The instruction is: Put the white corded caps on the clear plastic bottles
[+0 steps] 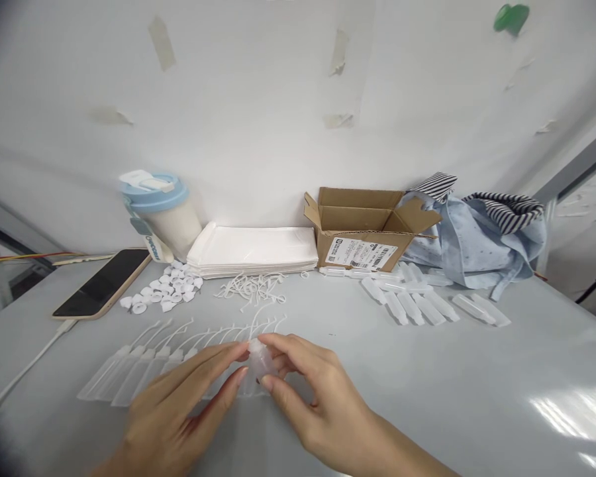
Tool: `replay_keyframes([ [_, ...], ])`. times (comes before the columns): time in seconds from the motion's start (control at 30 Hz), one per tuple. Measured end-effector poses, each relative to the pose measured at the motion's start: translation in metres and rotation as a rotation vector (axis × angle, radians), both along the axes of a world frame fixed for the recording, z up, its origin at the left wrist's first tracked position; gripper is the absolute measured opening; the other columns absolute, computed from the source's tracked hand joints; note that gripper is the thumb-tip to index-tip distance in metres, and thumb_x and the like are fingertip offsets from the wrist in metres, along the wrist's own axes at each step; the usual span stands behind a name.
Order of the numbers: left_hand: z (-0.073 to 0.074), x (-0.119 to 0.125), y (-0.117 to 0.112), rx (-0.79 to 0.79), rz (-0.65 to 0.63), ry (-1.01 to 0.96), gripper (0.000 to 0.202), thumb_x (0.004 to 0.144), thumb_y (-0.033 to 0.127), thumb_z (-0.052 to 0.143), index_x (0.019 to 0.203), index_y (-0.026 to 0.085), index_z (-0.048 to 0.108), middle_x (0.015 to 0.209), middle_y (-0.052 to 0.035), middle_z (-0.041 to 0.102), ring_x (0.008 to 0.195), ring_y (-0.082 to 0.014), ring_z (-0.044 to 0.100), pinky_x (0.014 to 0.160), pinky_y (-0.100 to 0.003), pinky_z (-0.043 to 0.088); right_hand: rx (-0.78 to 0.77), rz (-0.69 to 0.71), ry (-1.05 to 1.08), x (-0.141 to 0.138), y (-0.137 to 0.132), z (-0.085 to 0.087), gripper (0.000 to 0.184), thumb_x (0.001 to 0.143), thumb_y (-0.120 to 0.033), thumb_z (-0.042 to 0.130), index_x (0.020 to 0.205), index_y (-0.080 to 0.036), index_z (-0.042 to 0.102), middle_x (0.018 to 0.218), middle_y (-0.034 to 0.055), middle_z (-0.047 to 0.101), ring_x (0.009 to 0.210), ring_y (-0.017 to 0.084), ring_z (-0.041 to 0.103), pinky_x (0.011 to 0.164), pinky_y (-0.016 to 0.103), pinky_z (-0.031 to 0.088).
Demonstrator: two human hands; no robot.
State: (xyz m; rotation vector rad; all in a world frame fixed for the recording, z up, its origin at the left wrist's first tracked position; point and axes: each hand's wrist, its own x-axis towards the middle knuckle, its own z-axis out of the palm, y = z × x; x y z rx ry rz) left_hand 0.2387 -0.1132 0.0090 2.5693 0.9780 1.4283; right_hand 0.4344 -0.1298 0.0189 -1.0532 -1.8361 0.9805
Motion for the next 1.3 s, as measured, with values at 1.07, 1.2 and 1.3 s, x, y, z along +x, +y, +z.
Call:
replay_keyframes([
  [1.07,0.002,0.019,0.011,0.196,-0.019,0.339,0.032,0.087,0.013,0.061,0.116,0.001,0.056,0.123,-0.0215,0.058,0.126,-0.0382,0.043,0.092,-0.052,0.048,-0.311,-0.224,0.078,0.008,0.019,0.006,0.025,0.080,-0.020,0.058,0.105,-0.016,0.059,0.094,0.0055,0.063,0.075,0.017,0.064,0.066,0.030,0.050],
  [1.2,0.005,0.033,0.019,0.220,-0.012,0.330,0.027,0.089,0.018,0.058,0.113,0.005,0.055,0.116,-0.0190,0.062,0.123,-0.0361,0.046,0.090,-0.051,0.049,-0.368,-0.200,0.176,0.009,0.018,0.011,0.022,0.081,-0.019,0.055,0.102,-0.017,0.057,0.083,0.0024,0.063,0.071,0.016,0.063,0.063,0.028,0.049],
  [1.3,0.004,0.037,0.024,0.181,-0.019,0.297,0.022,0.088,0.016,0.058,0.109,0.009,0.056,0.111,-0.0158,0.064,0.118,-0.0338,0.050,0.090,-0.050,0.049,-0.403,-0.199,0.223,0.010,0.018,0.013,0.017,0.080,-0.016,0.054,0.097,-0.018,0.057,0.081,0.0002,0.061,0.067,0.014,0.062,0.062,0.027,0.048],
])
